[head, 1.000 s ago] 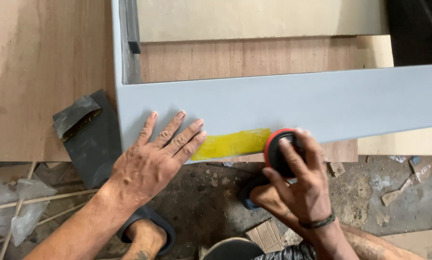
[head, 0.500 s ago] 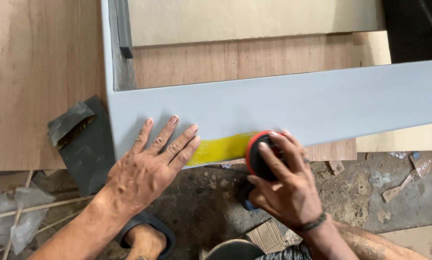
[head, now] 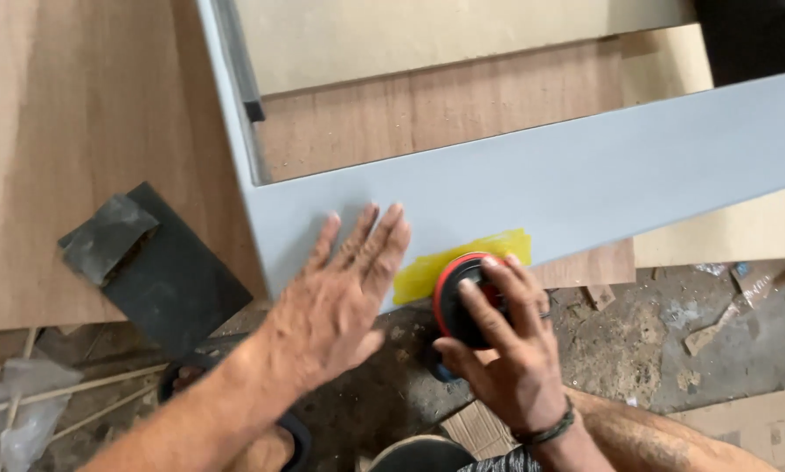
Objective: Sanding a patched area on a grey metal frame using a circular sanding disc and sandpaper sheets to smooth the surface.
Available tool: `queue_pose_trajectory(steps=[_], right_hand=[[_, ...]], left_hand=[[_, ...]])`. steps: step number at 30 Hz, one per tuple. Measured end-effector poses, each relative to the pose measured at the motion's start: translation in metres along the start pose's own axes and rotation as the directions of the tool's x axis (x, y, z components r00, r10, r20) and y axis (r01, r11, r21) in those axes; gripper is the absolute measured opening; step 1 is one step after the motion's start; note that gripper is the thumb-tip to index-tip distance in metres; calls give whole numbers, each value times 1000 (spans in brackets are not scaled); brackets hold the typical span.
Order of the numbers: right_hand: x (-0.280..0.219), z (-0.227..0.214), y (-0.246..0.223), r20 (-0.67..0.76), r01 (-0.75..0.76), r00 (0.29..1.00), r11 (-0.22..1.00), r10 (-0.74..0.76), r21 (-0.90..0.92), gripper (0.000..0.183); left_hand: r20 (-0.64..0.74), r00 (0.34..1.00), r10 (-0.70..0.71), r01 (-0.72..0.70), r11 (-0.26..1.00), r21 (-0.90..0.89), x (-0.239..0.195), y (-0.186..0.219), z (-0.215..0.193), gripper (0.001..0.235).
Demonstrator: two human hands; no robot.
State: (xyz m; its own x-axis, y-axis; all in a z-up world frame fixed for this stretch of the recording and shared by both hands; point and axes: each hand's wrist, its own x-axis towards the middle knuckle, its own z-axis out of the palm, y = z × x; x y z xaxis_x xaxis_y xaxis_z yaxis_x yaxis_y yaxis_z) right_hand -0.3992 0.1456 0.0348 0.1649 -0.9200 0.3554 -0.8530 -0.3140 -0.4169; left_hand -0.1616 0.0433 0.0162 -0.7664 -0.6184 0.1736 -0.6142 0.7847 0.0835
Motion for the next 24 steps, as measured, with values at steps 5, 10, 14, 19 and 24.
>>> queue_pose_trajectory(steps=[5,10,14,19,24], right_hand=[[12,-1,4,-11,20,1000,1000,-20,15,66],[15,20,-25,19,81,997,997,-81,-16,57],[12,4,13,58,78,995,994,-82,72,70],[17,19,-14,67,108,992,993,-111,52,63],[17,6,13,35,70,997,997,-72,37,66]], left_hand=[[72,990,-119,125,989,-82,-1,-42,-3,96],[-41,984,-171,160,967,-199,2,-41,-9,81],[-26,978,-205,194,955,-224,2,-40,-7,80],[-28,983,-180,169,960,-222,0,-40,-12,78],[-22,981,-192,182,958,-223,3,-40,-7,78]])
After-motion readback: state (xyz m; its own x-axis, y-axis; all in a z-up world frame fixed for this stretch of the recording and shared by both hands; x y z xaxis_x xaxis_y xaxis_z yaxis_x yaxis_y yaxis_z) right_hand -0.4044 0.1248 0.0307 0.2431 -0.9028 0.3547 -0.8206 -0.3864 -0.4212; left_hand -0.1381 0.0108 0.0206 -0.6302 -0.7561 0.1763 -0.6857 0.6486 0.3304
